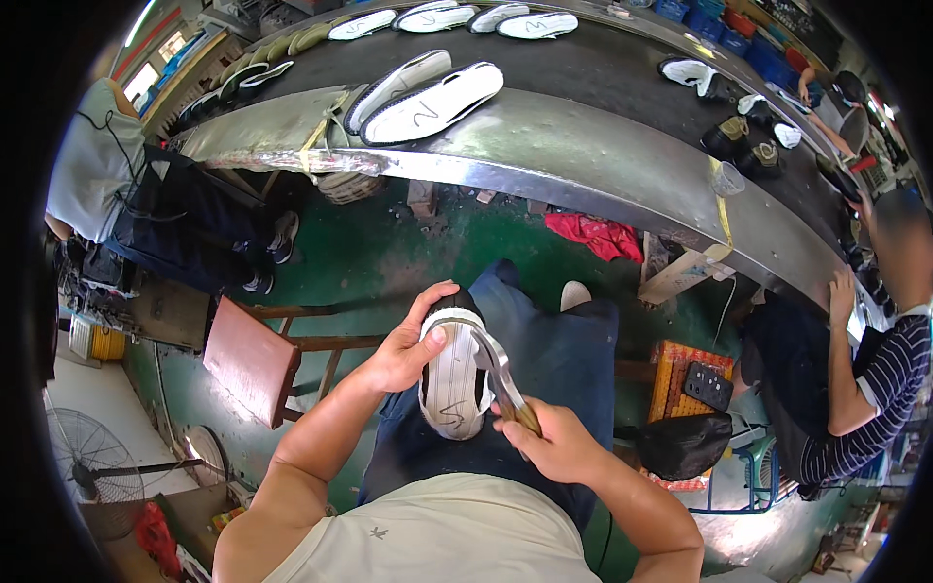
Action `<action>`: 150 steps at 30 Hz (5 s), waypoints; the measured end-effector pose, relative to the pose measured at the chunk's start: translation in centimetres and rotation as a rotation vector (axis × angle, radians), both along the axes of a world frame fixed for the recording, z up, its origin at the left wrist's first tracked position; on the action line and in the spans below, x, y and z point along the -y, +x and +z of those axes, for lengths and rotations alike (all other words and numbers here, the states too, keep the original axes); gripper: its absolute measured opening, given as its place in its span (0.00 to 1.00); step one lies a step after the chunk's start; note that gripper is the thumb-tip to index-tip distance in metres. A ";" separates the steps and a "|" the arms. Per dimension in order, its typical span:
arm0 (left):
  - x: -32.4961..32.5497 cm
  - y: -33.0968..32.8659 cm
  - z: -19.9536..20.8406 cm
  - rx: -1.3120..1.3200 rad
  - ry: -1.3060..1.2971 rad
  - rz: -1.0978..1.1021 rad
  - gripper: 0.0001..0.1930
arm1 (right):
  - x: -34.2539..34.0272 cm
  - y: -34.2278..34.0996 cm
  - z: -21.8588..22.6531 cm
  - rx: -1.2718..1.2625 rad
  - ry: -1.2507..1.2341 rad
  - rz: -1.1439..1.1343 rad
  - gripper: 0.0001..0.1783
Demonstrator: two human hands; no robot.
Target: Trimming and adjusting shoe uppers on lasts using pliers at an assembly line.
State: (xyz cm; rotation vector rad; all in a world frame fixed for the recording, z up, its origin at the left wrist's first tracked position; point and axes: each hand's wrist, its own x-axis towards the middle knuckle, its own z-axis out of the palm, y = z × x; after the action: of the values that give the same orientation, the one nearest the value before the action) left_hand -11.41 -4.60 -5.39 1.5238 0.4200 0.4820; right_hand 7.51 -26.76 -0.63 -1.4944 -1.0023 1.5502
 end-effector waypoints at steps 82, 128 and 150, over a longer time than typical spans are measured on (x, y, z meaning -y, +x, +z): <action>9.4 9.1 -11.3 -0.592 -0.439 0.137 0.35 | 4.6 3.9 -8.7 0.777 0.091 0.039 0.13; 9.5 5.8 -9.1 -0.644 0.007 -0.178 0.35 | 5.1 3.9 -8.6 0.661 0.027 -0.116 0.21; 3.1 17.7 -10.4 -0.575 -0.358 -0.253 0.30 | 11.8 6.5 -8.7 0.228 -0.196 -0.447 0.15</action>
State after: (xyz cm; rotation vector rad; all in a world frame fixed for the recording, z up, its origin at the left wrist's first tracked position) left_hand 6.29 -7.70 -15.82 1.3206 0.7038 -0.2355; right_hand 14.05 -38.54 -9.29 -1.9117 -0.5891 1.2005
